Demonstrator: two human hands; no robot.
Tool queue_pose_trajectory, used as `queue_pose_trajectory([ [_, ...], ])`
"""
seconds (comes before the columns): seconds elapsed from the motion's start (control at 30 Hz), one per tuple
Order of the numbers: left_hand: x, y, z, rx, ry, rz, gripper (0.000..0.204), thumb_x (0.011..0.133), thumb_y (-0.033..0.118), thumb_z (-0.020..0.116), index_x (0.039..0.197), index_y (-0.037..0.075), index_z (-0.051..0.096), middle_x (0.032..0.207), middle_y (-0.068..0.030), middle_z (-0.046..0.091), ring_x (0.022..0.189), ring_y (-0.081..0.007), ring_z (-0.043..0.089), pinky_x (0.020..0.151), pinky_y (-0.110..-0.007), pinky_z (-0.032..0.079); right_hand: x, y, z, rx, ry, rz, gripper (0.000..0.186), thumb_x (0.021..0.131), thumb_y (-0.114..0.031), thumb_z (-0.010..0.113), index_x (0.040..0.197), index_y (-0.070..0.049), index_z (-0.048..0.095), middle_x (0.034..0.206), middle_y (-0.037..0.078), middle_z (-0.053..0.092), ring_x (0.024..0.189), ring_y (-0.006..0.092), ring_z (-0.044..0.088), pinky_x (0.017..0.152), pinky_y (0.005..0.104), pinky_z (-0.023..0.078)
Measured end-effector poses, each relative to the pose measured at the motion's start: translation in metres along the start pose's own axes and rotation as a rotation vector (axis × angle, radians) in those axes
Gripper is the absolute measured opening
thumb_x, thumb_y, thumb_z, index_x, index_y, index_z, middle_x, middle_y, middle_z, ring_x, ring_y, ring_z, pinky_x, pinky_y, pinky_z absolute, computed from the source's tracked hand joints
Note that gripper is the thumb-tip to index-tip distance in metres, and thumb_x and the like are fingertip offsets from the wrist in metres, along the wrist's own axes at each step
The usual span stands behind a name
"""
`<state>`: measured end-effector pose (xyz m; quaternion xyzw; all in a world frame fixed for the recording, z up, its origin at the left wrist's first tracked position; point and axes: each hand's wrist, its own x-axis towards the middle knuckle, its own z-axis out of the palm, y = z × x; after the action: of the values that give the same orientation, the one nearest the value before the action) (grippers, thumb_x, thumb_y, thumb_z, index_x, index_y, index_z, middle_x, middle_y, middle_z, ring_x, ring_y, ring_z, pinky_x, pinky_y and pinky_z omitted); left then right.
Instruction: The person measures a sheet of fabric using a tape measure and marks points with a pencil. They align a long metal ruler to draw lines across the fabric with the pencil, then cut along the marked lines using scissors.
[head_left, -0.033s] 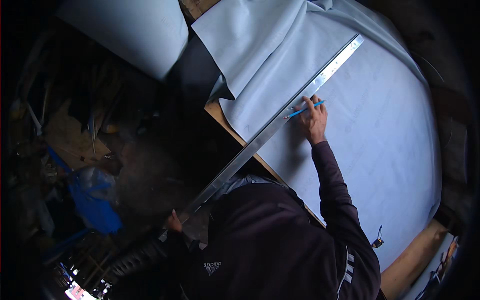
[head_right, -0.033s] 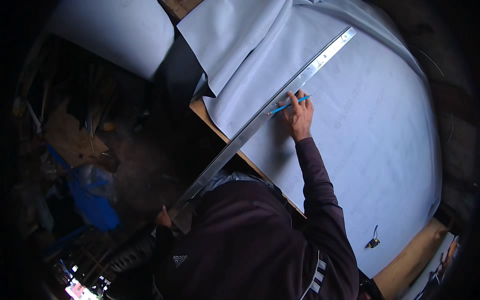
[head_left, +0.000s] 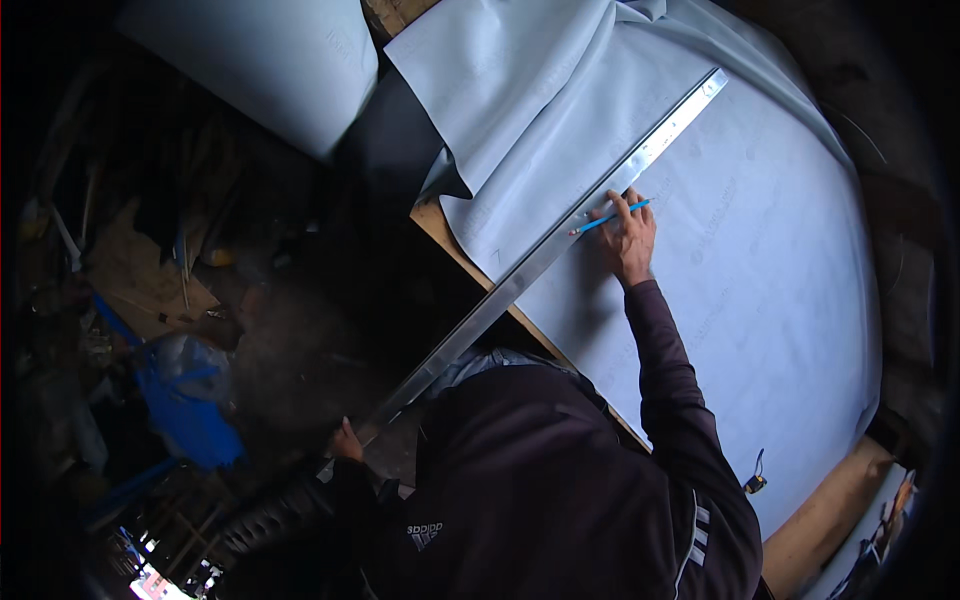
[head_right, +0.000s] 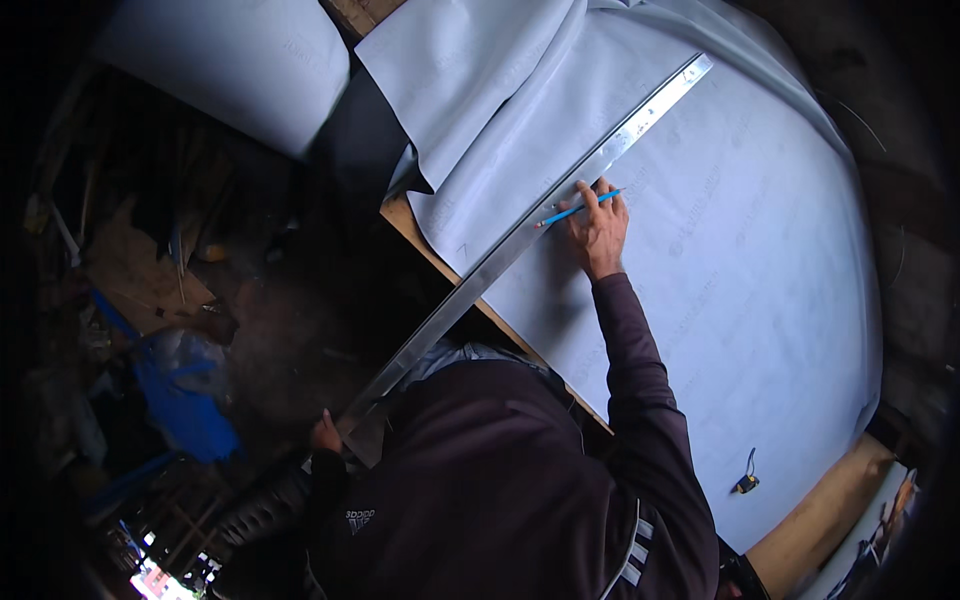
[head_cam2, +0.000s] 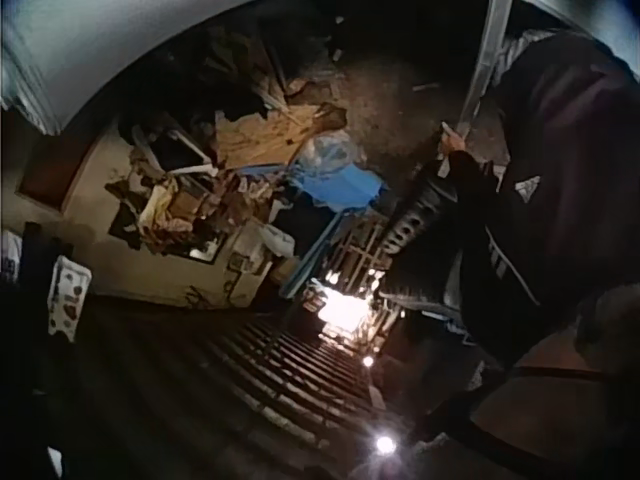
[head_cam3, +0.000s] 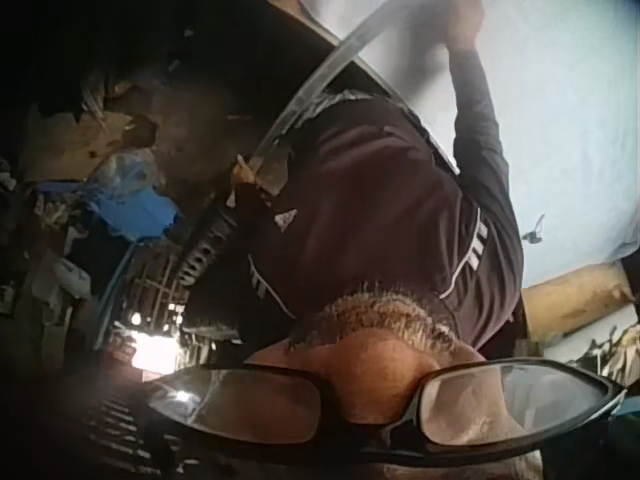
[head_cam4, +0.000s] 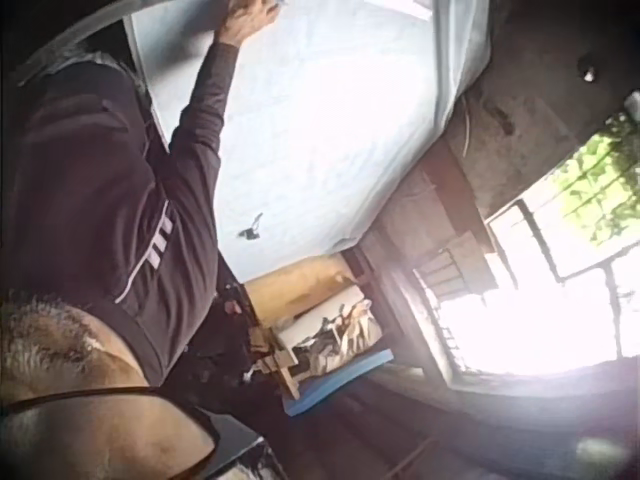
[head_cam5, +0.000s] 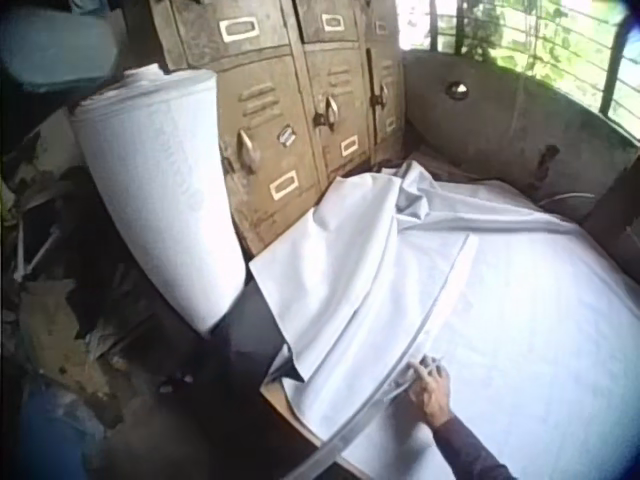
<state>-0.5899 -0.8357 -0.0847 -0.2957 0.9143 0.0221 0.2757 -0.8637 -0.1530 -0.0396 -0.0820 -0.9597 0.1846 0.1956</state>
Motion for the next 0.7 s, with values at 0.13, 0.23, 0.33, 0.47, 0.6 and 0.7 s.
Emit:
queue_pose_trajectory([
  [0.13, 0.019, 0.018, -0.012, -0.182, 0.094, -0.041, 0.073, 0.103, 0.056, 0.028, 0.101, -0.003, 0.071, 0.103, -0.0288, 0.067, 0.1, -0.0476, 0.063, 0.088, -0.053, 0.048, 0.009, -0.008, -0.004, -0.018, -0.029, 0.005, 0.042, 0.085, -0.03, 0.073, 0.12, -0.007, 0.062, 0.131, 0.018, 0.058, 0.119, 0.0399, 0.052, 0.099, 0.0468, 0.043],
  [0.23, 0.025, 0.025, -0.017, -0.282, 0.104, -0.074, 0.072, 0.103, 0.055, 0.031, 0.101, -0.004, 0.071, 0.103, -0.0289, 0.067, 0.1, -0.0464, 0.063, 0.087, -0.052, 0.048, 0.012, -0.013, -0.005, -0.035, -0.054, 0.036, 0.044, 0.085, -0.03, 0.073, 0.121, -0.007, 0.062, 0.13, 0.018, 0.058, 0.118, 0.0402, 0.053, 0.099, 0.0468, 0.044],
  [0.33, 0.03, 0.025, -0.02, -0.305, 0.113, -0.052, 0.07, 0.103, 0.054, 0.032, 0.102, -0.005, 0.071, 0.103, -0.0284, 0.068, 0.101, -0.0455, 0.064, 0.087, -0.051, 0.048, 0.013, -0.017, -0.004, -0.022, -0.09, 0.042, 0.044, 0.085, -0.03, 0.073, 0.121, -0.007, 0.062, 0.127, 0.019, 0.058, 0.115, 0.0401, 0.053, 0.097, 0.0472, 0.044],
  [0.47, 0.035, 0.022, -0.02, -0.285, 0.042, -0.094, 0.068, 0.103, 0.053, 0.034, 0.105, -0.005, 0.07, 0.105, -0.0272, 0.068, 0.101, -0.0446, 0.064, 0.087, -0.05, 0.049, 0.012, -0.017, -0.002, -0.04, -0.158, 0.093, 0.045, 0.087, -0.033, 0.071, 0.124, -0.009, 0.061, 0.13, 0.021, 0.057, 0.119, 0.0409, 0.052, 0.101, 0.0475, 0.043],
  [0.6, 0.035, 0.02, -0.018, -0.309, 0.062, -0.051, 0.067, 0.103, 0.052, 0.034, 0.106, -0.004, 0.07, 0.105, -0.0265, 0.068, 0.101, -0.0443, 0.064, 0.087, -0.05, 0.049, 0.013, -0.015, 0.0, -0.086, -0.154, 0.121, 0.047, 0.088, -0.035, 0.071, 0.126, -0.01, 0.061, 0.135, 0.022, 0.054, 0.122, 0.0416, 0.05, 0.104, 0.0483, 0.04],
  [0.7, 0.034, 0.023, -0.017, -0.327, 0.091, -0.028, 0.066, 0.104, 0.051, 0.035, 0.106, -0.004, 0.07, 0.105, -0.0259, 0.069, 0.101, -0.0443, 0.064, 0.087, -0.05, 0.049, 0.015, -0.017, 0.0, -0.094, -0.181, 0.159, 0.048, 0.088, -0.036, 0.071, 0.128, -0.012, 0.06, 0.138, 0.022, 0.053, 0.124, 0.0422, 0.049, 0.105, 0.0486, 0.04],
])
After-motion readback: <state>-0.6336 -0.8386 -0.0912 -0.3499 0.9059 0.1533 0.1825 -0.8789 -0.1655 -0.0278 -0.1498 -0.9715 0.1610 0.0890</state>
